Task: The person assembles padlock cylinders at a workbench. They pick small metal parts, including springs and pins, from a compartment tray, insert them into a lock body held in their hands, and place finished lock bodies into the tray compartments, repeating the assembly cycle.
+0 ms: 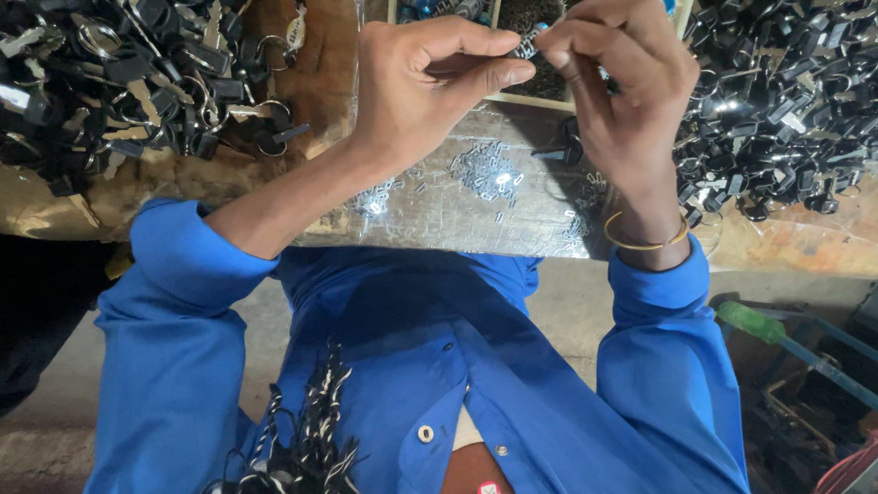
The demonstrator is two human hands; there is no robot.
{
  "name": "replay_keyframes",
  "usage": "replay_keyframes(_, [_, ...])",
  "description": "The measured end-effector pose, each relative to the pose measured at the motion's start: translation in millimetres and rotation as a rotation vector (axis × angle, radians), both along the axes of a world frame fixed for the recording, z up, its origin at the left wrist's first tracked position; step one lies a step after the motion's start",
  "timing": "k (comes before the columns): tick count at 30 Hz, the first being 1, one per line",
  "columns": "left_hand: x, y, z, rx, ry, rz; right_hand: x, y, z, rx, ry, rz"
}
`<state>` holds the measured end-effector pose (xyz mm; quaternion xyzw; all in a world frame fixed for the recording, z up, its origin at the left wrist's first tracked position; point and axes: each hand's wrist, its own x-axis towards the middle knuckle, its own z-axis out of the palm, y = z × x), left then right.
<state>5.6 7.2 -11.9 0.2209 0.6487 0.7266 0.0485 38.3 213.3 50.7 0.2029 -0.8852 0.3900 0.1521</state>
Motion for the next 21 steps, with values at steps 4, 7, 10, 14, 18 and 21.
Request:
replay_keyframes(4, [0,0,0,-0.021,0.019,0.011,0,-3,4,0.102,0.045,-0.009])
replay_keyframes(7, [0,1,-2,-0.028,0.021,0.023,2,-5,7,0.281,0.156,-0.014])
replay_keyframes(10, [1,1,-2,0.027,-0.027,-0.03,3,-4,9,0.36,0.236,0.02])
replay_keyframes(14, [0,0,1,-0.047,0.04,0.001,2,3,8,0.257,0.118,0.035])
replay_keyframes(18, [-2,0,3,-0.083,0.053,0.026,-1,12,3,0.107,-0.03,-0.096])
replay_keyframes(21, [-1,1,2,-0.042,0.034,0.002,-3,15,-6,-0.051,-0.185,-0.164])
